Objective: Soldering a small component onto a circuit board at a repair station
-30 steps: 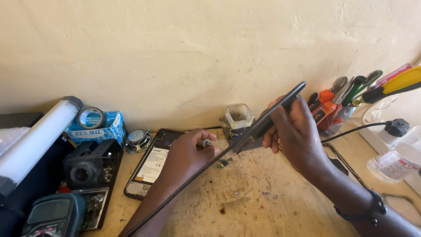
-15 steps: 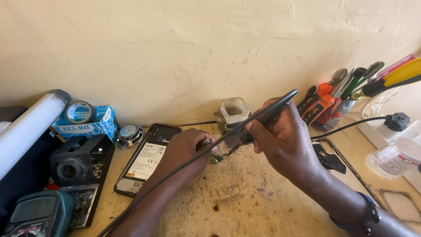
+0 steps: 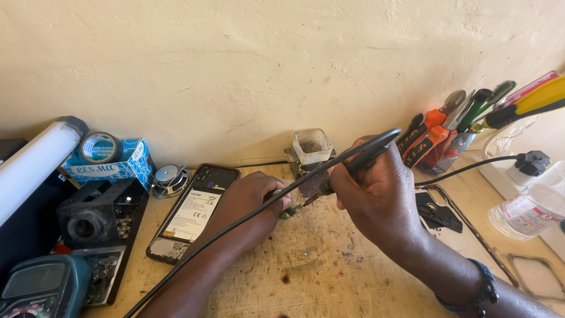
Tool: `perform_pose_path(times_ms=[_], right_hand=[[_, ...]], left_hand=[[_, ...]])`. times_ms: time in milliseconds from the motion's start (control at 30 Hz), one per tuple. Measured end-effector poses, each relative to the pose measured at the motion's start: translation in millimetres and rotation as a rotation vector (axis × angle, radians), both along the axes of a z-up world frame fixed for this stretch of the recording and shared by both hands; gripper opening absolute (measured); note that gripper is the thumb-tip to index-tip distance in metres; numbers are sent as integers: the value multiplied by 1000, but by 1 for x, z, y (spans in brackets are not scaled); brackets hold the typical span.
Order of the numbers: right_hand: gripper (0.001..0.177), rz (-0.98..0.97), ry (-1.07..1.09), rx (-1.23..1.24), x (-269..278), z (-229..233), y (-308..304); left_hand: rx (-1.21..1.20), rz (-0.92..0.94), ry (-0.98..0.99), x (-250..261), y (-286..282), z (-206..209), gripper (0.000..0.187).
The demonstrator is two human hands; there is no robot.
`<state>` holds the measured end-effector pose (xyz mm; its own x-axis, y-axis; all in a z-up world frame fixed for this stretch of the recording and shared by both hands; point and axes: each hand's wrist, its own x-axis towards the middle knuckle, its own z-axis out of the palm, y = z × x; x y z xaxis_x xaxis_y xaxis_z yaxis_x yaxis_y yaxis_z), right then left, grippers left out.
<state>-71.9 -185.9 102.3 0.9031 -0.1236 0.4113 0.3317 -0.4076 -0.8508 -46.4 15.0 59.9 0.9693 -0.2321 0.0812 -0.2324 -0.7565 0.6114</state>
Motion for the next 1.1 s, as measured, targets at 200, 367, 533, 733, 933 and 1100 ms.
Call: perform_pose_path(times_ms=[200,367,533,733,933,1100], right_hand=[[18,-35,13,-10,0,3,1],[19,-13,-4,22,2,2,-1],[17,-26,-5,-11,2,2,-2],[23,124,-88,97,2,-5,-2],[19,140,-42,122,1,-5,3],[21,103,60,187,2,-6,4]], left_hand=[[-202,144,148,-21,-5,27,12],[-133,94,120,-17,-4,18,14],[-66,115,213,-25,-5,38,22],[-47,153,158,-9,8,14,23],[-119,139,77,-3,9,-1,24],[-75,194,186,-10,2,11,27]])
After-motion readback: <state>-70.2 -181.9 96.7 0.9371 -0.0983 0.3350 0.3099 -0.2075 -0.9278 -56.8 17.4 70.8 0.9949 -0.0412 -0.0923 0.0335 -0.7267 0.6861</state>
